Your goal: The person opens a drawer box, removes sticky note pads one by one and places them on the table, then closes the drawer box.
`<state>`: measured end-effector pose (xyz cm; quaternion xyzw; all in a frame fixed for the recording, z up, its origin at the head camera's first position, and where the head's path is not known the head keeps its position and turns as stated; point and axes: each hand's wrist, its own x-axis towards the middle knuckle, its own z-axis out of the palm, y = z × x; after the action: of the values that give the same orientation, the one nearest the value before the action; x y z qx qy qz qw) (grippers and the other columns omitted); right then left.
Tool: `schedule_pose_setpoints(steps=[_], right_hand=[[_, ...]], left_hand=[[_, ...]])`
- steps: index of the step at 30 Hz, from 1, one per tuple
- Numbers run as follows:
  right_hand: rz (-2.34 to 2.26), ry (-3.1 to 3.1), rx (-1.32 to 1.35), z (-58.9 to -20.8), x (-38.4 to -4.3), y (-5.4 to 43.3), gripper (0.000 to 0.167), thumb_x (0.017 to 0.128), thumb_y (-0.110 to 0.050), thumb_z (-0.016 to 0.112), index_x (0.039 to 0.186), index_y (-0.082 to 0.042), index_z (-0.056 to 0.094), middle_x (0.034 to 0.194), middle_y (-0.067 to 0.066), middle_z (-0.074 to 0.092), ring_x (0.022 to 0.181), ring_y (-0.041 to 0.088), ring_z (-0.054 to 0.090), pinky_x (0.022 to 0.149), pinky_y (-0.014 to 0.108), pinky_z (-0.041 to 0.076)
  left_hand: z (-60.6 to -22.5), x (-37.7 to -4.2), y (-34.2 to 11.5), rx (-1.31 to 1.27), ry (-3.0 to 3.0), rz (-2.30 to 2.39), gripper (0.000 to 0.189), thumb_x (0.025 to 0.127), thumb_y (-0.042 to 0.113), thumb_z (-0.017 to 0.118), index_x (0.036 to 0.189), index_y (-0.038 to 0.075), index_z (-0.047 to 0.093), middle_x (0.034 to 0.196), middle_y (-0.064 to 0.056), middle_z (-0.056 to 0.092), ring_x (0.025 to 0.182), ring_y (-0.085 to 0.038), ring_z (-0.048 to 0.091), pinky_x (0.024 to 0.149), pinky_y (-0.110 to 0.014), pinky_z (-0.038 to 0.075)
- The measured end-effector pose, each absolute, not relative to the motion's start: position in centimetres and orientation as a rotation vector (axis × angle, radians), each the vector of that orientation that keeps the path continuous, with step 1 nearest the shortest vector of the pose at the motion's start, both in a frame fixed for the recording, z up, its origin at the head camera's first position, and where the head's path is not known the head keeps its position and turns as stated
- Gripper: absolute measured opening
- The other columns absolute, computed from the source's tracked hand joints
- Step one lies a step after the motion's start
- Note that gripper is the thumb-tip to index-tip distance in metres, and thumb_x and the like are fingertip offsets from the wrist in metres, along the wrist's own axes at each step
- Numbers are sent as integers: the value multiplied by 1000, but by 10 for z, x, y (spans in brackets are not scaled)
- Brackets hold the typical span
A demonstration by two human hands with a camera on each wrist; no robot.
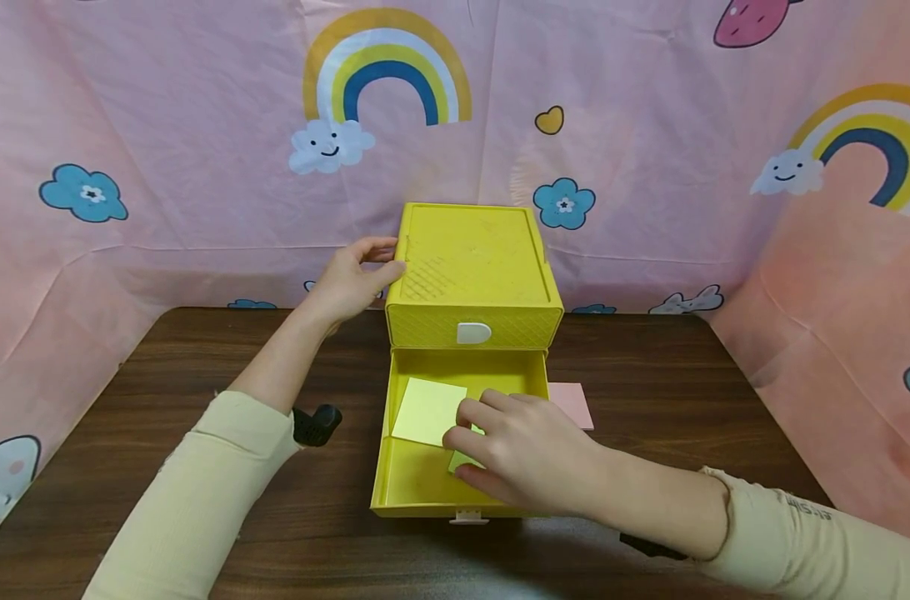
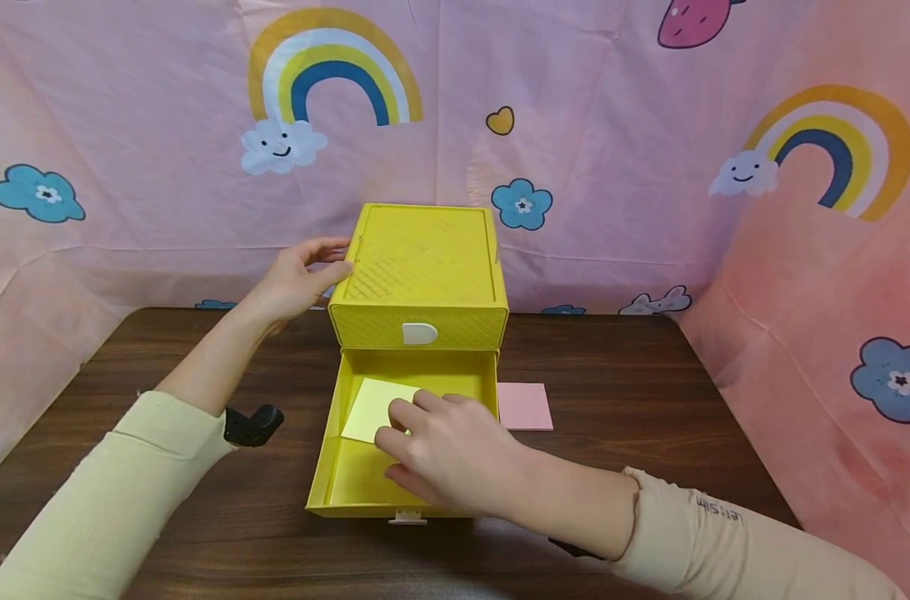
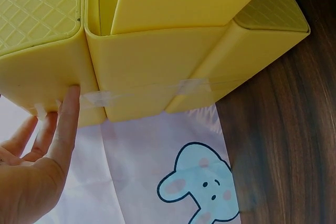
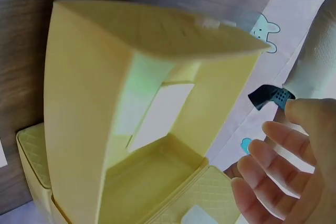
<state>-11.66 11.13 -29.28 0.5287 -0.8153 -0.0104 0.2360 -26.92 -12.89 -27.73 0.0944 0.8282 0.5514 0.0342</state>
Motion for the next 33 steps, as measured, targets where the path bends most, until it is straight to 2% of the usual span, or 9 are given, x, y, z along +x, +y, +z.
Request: schedule_pose_setpoints(steps=[5,14,24,33], right_hand=[[-41,-2297,1445,-288,-125,107,25,81,-37,67,96,-17,61,87,-5,57,68,9,53,55,18,47],[-116,-2544,1398,-282,-135,98,46,81,-45,65,118,-19,56,98,-4,60,78,12,56,59,23,50],[-234,-2762,1317,-284,-147,82,59,80,-50,62,128,-19,50,102,1,59,81,18,56,59,26,50],[-329,-2943,1244,-289,-162,66,68,82,-56,58,138,-22,41,117,6,55,95,23,57,73,32,53]], left_hand=[[-278,-269,-129,290,2553,1700,50,93,26,54,139,14,40,133,-10,44,109,-24,54,75,-33,56],[-278,-269,-129,281,2549,1709,50,92,27,55,138,15,41,132,-9,45,107,-25,56,74,-33,56],[-278,-269,-129,288,2548,1713,50,92,27,55,138,15,41,132,-9,45,109,-24,54,74,-33,56],[-279,-269,-129,299,2555,1707,51,92,27,55,139,14,40,133,-10,45,111,-24,53,75,-34,56]])
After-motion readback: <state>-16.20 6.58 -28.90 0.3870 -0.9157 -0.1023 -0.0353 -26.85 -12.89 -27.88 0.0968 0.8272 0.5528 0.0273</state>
